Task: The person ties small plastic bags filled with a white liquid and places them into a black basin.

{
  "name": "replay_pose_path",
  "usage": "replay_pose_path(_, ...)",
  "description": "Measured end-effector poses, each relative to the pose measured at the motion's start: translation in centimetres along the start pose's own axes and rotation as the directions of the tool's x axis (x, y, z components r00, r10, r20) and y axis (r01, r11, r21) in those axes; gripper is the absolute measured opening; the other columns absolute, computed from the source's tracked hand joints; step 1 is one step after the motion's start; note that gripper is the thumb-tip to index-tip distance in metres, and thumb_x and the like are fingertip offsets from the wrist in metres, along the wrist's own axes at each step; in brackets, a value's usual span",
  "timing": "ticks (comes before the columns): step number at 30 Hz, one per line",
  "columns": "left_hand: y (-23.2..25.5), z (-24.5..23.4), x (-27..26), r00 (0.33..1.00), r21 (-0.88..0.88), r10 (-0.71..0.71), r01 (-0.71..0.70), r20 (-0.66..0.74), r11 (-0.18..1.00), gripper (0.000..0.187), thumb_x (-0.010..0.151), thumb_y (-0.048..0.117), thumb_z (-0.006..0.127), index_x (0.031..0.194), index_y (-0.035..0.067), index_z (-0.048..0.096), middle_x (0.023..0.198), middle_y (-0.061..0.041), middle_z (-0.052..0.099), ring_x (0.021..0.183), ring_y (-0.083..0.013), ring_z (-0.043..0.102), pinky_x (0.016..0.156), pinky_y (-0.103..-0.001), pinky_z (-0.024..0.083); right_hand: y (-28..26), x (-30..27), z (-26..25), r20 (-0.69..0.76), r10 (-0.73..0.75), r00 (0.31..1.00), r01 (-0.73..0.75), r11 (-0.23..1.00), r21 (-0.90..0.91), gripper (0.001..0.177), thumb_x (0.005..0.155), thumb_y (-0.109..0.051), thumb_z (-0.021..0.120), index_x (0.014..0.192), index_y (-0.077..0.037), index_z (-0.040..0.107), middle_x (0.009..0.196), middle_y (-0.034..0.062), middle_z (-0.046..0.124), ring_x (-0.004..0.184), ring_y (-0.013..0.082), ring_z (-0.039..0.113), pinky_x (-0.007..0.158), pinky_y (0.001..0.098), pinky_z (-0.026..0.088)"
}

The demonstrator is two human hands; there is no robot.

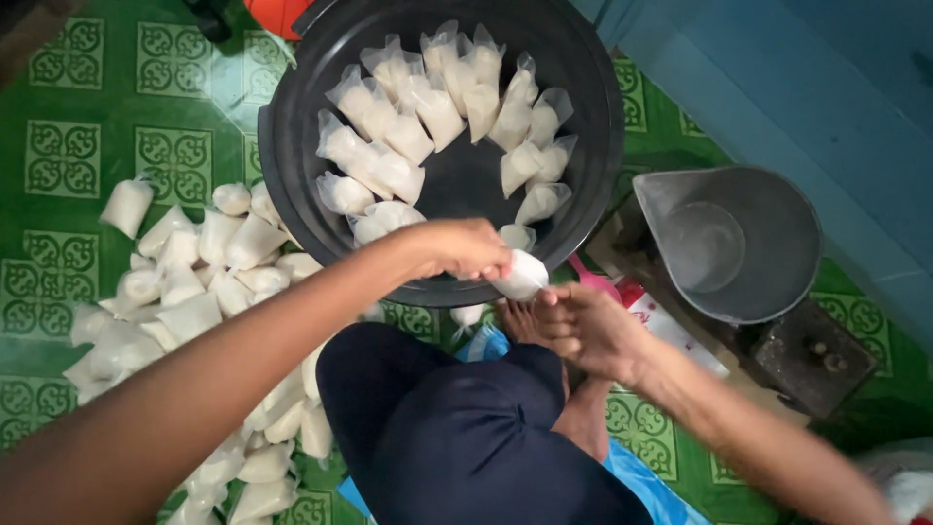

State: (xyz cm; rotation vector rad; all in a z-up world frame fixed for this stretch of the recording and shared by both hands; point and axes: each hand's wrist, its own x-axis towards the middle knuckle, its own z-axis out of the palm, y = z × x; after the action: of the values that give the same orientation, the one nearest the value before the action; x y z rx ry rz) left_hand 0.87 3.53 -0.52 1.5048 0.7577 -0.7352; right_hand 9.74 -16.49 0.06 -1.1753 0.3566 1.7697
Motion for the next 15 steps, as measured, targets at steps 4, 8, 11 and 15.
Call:
replay_pose_path(4, 3.0, -0.9, 1.8, 0.982, 0.43, 0.172, -0.123, -0.076, 0.894, 0.02, 0.076, 0.028, 0.062, 0.067, 0.014, 0.073, 0.052, 0.002, 0.058, 0.043, -0.0095, 0.047, 0.039, -0.023, 0.031, 3.3, 1.4, 0.3, 0.389, -0.182, 0.903, -0.045, 0.861, 0.507, 0.006, 0.094, -0.019, 0.052, 0.091, -0.014, 0.051, 0.072, -0.0145, 0.026, 0.06, 0.0018, 0.03, 0.046, 0.0154, 0.029)
replay_pose_path(8, 7.1, 1.2, 1.8, 0.918, 0.812, 0.397, -0.237, 0.008, 0.533, 0.025, 0.076, 0.028, 0.055, 0.082, 0.018, 0.077, 0.074, -0.004, 0.072, 0.072, -0.025, 0.071, 0.062, -0.04, 0.056, 5.3, 1.8, 3.3, 0.639, -0.444, 0.628, -0.216, 0.689, 0.692, 0.011, 0.102, -0.021, 0.046, 0.092, -0.017, 0.049, 0.075, -0.0115, 0.035, 0.069, 0.0048, 0.036, 0.063, 0.0249, 0.038)
replay_pose_path(11, 10.9, 4.4, -5.5, 0.857, 0.908, 0.513, -0.255, 0.053, 0.332, 0.019, 0.072, 0.022, 0.058, 0.075, 0.019, 0.077, 0.074, -0.004, 0.073, 0.077, -0.0274, 0.073, 0.07, -0.044, 0.058, 7.4, 5.0, 2.4, 0.683, -0.515, 0.518, -0.177, 0.717, 0.675, 0.022, 0.099, -0.037, 0.052, 0.083, -0.023, 0.049, 0.072, -0.0168, 0.04, 0.066, 0.0026, 0.035, 0.065, 0.0243, 0.037)
replay_pose_path(15, 13.2, 7.9, -15.9, 0.692, 0.931, 0.719, -0.297, 0.057, 0.213, 0.012, 0.067, 0.025, 0.069, 0.065, 0.014, 0.074, 0.063, -0.005, 0.069, 0.064, -0.0253, 0.069, 0.061, -0.039, 0.059, 4.4, 4.6, 4.2, 0.684, -0.674, 0.279, 0.07, 0.725, 0.686, 0.025, 0.099, -0.037, 0.052, 0.079, -0.021, 0.051, 0.075, -0.0101, 0.043, 0.065, 0.0083, 0.038, 0.063, 0.0277, 0.037)
